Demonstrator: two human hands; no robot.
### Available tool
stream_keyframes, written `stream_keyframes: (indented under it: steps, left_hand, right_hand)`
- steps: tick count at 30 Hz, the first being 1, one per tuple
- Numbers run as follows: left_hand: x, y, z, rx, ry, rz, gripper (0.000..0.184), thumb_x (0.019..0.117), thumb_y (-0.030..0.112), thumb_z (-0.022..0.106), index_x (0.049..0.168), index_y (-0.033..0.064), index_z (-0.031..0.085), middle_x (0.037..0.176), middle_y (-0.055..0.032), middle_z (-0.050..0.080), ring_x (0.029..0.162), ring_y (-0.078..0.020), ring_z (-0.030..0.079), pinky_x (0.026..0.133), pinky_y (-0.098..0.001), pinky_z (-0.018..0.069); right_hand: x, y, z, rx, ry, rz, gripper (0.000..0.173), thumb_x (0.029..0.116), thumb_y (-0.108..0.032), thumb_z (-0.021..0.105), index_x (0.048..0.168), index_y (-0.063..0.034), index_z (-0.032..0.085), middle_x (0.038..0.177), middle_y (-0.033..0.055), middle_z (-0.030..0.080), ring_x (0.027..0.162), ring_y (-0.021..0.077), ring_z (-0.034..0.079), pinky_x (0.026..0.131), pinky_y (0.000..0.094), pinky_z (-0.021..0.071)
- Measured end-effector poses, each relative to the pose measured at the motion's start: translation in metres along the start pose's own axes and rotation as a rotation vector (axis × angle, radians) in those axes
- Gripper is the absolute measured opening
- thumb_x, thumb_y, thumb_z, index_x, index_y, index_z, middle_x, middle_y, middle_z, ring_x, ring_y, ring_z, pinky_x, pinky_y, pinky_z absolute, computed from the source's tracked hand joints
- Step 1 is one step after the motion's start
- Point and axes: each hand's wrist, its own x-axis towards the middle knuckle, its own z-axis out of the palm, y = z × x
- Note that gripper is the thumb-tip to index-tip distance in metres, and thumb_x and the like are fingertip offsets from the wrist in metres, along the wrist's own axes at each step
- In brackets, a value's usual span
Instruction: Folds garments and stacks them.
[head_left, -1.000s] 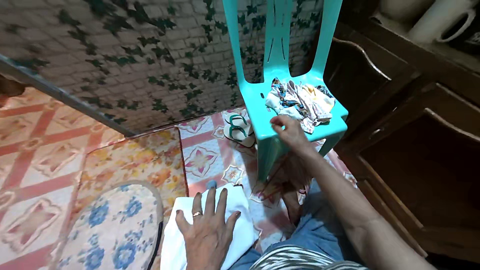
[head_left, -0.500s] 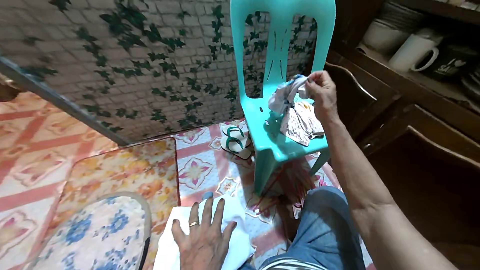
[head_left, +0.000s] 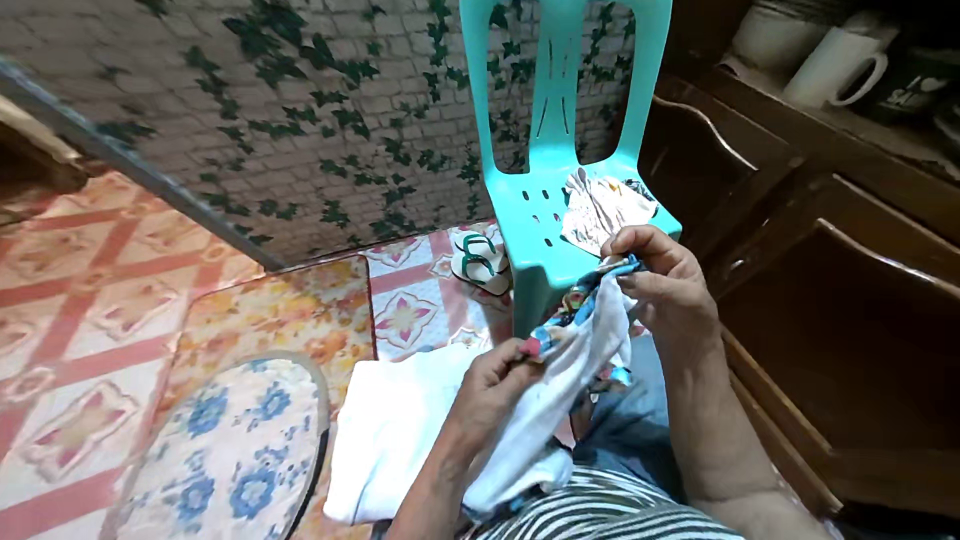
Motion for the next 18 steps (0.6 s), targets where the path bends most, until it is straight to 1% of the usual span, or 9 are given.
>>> stream_keyframes:
  steps: [2,4,6,8,11,13,15,16,18]
  left_hand:
    - [-0.001,0.001,-0.005,0.010,0.127,-0.008,0.023,0.0983,0.004,0.051,0.095,0.0138,0.072,0.088,0.0162,0.070,0.082,0.0075,0.064,0.078,-0.0153,0.0542]
    - [-0.002,0.006,-0.013,-0.012,0.182,-0.005,0.024,0.1017,0.011,0.050,0.098,0.0196,0.072,0.090,0.0171,0.071,0.082,0.0067,0.065,0.077,-0.0153,0.0551]
    - [-0.002,0.011,-0.017,-0.038,0.146,0.020,0.019,0.1036,0.020,0.052,0.102,0.0248,0.070,0.092,0.0189,0.069,0.081,0.0077,0.063,0.074,-0.0126,0.0526]
    - [-0.003,0.012,-0.019,-0.081,0.071,0.040,0.013,0.1028,0.026,0.056,0.107,0.0266,0.069,0.097,0.0178,0.070,0.086,0.0063,0.065,0.077,-0.0135,0.0540]
    - [-0.007,0.012,-0.023,-0.065,-0.071,0.031,0.012,0.0955,0.029,0.067,0.107,0.0297,0.063,0.098,0.0204,0.067,0.087,0.0082,0.063,0.076,-0.0121,0.0531]
    - [-0.009,0.014,-0.026,0.076,-0.167,-0.022,0.019,0.0894,0.022,0.072,0.103,0.0240,0.059,0.090,0.0201,0.064,0.079,0.0094,0.060,0.070,-0.0109,0.0519]
    - [-0.009,0.017,-0.028,0.297,-0.229,-0.079,0.032,0.0838,0.017,0.075,0.110,0.0109,0.057,0.083,0.0136,0.064,0.073,0.0068,0.061,0.067,-0.0140,0.0528]
    - [-0.008,0.019,-0.029,0.404,-0.236,-0.098,0.037,0.0832,0.017,0.075,0.114,0.0054,0.058,0.083,0.0085,0.066,0.072,0.0040,0.062,0.067,-0.0167,0.0532]
    - [-0.004,0.023,-0.033,0.552,-0.210,-0.077,0.037,0.0850,0.020,0.073,0.114,0.0001,0.063,0.089,0.0004,0.069,0.076,0.0001,0.063,0.072,-0.0203,0.0524]
  right_hand:
    - [-0.014,0.004,-0.015,-0.108,0.116,0.012,0.031,0.0785,-0.007,0.070,0.106,-0.0199,0.076,0.093,-0.0083,0.072,0.080,0.0000,0.066,0.072,0.0193,0.0568]
    - [-0.025,0.006,-0.025,-0.305,0.175,0.038,0.029,0.0780,-0.004,0.065,0.102,-0.0180,0.075,0.091,-0.0108,0.070,0.081,-0.0014,0.064,0.075,0.0191,0.0560]
    - [-0.032,0.006,-0.027,-0.493,0.186,0.062,0.023,0.0795,0.001,0.062,0.096,-0.0099,0.074,0.095,-0.0075,0.066,0.088,-0.0013,0.063,0.078,0.0173,0.0551]
    - [-0.036,0.005,-0.026,-0.585,0.201,0.086,0.016,0.0809,0.002,0.062,0.093,-0.0048,0.069,0.096,-0.0040,0.062,0.088,-0.0018,0.061,0.076,0.0155,0.0537]
    - [-0.039,0.005,-0.033,-0.344,0.228,0.067,0.018,0.0771,-0.004,0.066,0.084,-0.0206,0.063,0.091,-0.0089,0.068,0.087,0.0016,0.066,0.078,0.0229,0.0570]
    - [-0.039,0.003,-0.042,-0.107,0.194,0.000,0.016,0.0752,-0.010,0.071,0.081,-0.0254,0.069,0.090,-0.0068,0.071,0.088,0.0077,0.069,0.079,0.0288,0.0597]
    - [-0.039,-0.005,-0.048,0.055,0.178,-0.062,0.012,0.0751,-0.016,0.075,0.082,-0.0261,0.072,0.085,-0.0073,0.069,0.081,0.0078,0.068,0.073,0.0277,0.0588]
    - [-0.040,-0.010,-0.050,0.117,0.191,-0.084,0.011,0.0748,-0.018,0.076,0.082,-0.0254,0.072,0.082,-0.0074,0.067,0.077,0.0075,0.066,0.070,0.0272,0.0575]
    - [-0.041,-0.020,-0.056,0.202,0.220,-0.122,0.009,0.0753,-0.019,0.077,0.082,-0.0226,0.072,0.079,-0.0060,0.066,0.074,0.0091,0.065,0.070,0.0297,0.0575]
